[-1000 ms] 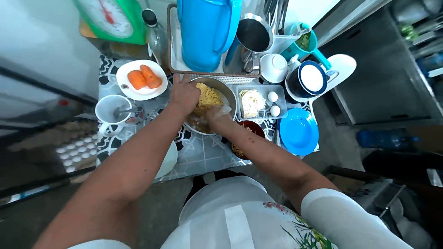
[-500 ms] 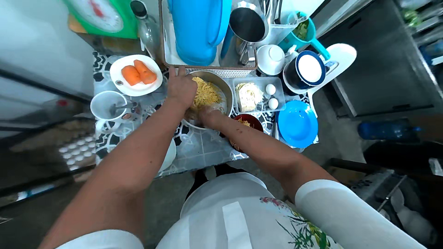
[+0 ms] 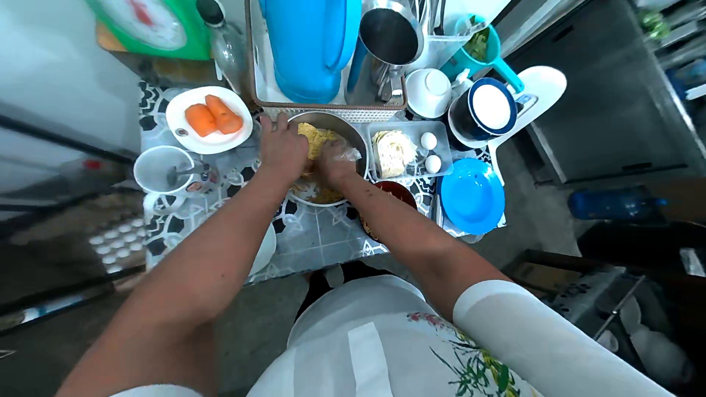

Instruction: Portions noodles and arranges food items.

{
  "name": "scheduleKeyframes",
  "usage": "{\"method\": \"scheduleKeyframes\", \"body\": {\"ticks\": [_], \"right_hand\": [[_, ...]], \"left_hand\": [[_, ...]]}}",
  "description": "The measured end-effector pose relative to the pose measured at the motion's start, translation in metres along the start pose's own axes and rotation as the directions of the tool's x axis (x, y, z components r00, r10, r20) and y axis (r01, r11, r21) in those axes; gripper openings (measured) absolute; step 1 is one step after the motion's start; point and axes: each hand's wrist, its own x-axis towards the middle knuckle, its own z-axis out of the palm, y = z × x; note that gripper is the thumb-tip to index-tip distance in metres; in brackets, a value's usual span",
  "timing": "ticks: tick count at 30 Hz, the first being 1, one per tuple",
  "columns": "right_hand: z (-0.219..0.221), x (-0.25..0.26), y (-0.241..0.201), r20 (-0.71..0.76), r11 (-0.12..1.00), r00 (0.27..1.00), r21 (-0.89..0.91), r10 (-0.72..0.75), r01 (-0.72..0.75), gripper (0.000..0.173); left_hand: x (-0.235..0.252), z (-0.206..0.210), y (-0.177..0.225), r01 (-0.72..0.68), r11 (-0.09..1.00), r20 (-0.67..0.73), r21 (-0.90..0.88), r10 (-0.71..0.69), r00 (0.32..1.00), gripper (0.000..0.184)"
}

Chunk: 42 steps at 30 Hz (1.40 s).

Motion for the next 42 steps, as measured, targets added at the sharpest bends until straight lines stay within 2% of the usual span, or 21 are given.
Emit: {"method": "scheduleKeyframes", "body": {"ticks": [3, 5, 9, 14, 16, 18, 20, 21, 23, 25, 28, 31, 35, 38, 40, 42], "right_hand": [[-0.015, -0.004, 0.001, 0.119, 0.999, 0.993, -0.035, -0.009, 0.013, 0.036], [-0.017, -0.006, 0.003, 0.178, 0.992, 0.983, -0.111, -0.040, 0.061, 0.029], [-0.016, -0.021, 0.006, 0.267, 0.972, 0.958, -0.180, -0.100, 0.151, 0.030], [-0.037, -0.039, 0.010, 0.450, 0.953, 0.867, -0.101, -0.212, 0.286, 0.043], [-0.042, -0.041, 0.003, 0.407, 0.952, 0.891, -0.133, -0.202, 0.277, 0.044], [-0.035, -0.040, -0.002, 0.296, 0.938, 0.912, -0.113, -0.283, 0.327, 0.040], [0.002, -0.023, 0.006, 0.190, 0.867, 0.861, -0.080, -0.471, 0.492, 0.042], [0.015, -0.017, 0.010, 0.204, 0.836, 0.828, -0.067, -0.523, 0.544, 0.042], [0.002, -0.021, 0.010, 0.385, 0.864, 0.807, -0.045, -0.449, 0.502, 0.040], [-0.025, -0.030, 0.008, 0.496, 0.916, 0.809, -0.061, -0.317, 0.396, 0.040], [-0.033, -0.033, 0.007, 0.417, 0.965, 0.895, -0.127, -0.159, 0.230, 0.050], [-0.019, -0.038, -0.002, 0.426, 0.975, 0.901, -0.155, -0.079, 0.158, 0.047], [-0.019, -0.034, -0.004, 0.495, 0.948, 0.838, -0.081, -0.230, 0.308, 0.034], [-0.023, -0.026, 0.001, 0.546, 0.911, 0.769, -0.024, -0.333, 0.412, 0.034], [-0.023, -0.018, 0.004, 0.572, 0.910, 0.734, 0.052, -0.365, 0.412, 0.035], [-0.021, -0.012, 0.010, 0.572, 0.934, 0.740, 0.180, -0.355, 0.309, 0.039]], "left_hand": [[0.001, 0.003, 0.008, 0.037, 0.999, -0.014, -0.010, -0.037, 0.999, 0.027], [0.003, 0.003, 0.012, 0.061, 0.998, -0.009, -0.015, -0.061, 0.998, 0.024], [0.006, 0.005, 0.015, 0.090, 0.996, 0.004, -0.021, -0.090, 0.996, 0.036], [0.007, 0.003, 0.014, 0.091, 0.996, 0.011, 0.004, -0.091, 0.996, 0.044], [0.009, 0.002, 0.013, 0.076, 0.997, 0.004, 0.015, -0.076, 0.997, 0.033], [0.009, 0.003, 0.013, 0.067, 0.998, -0.013, 0.018, -0.067, 0.998, 0.013], [0.008, 0.003, 0.015, 0.082, 0.996, -0.001, 0.041, -0.082, 0.997, 0.013], [0.008, 0.001, 0.016, 0.085, 0.995, 0.008, 0.047, -0.085, 0.996, 0.018], [0.009, 0.000, 0.015, 0.082, 0.996, 0.023, 0.044, -0.083, 0.996, 0.035], [0.010, 0.001, 0.014, 0.077, 0.996, 0.027, 0.041, -0.078, 0.997, 0.042], [0.012, 0.001, 0.015, 0.080, 0.996, 0.026, 0.042, -0.082, 0.996, 0.036], [0.011, 0.001, 0.017, 0.104, 0.994, 0.036, 0.033, -0.106, 0.994, 0.037], [0.011, 0.002, 0.017, 0.097, 0.995, 0.023, -0.036, -0.096, 0.995, 0.042], [0.012, 0.003, 0.017, 0.099, 0.994, 0.023, -0.042, -0.098, 0.995, 0.045], [0.012, 0.003, 0.018, 0.103, 0.994, 0.029, -0.026, -0.102, 0.994, 0.044], [0.013, 0.002, 0.017, 0.108, 0.994, 0.046, -0.006, -0.108, 0.993, 0.045]]}}
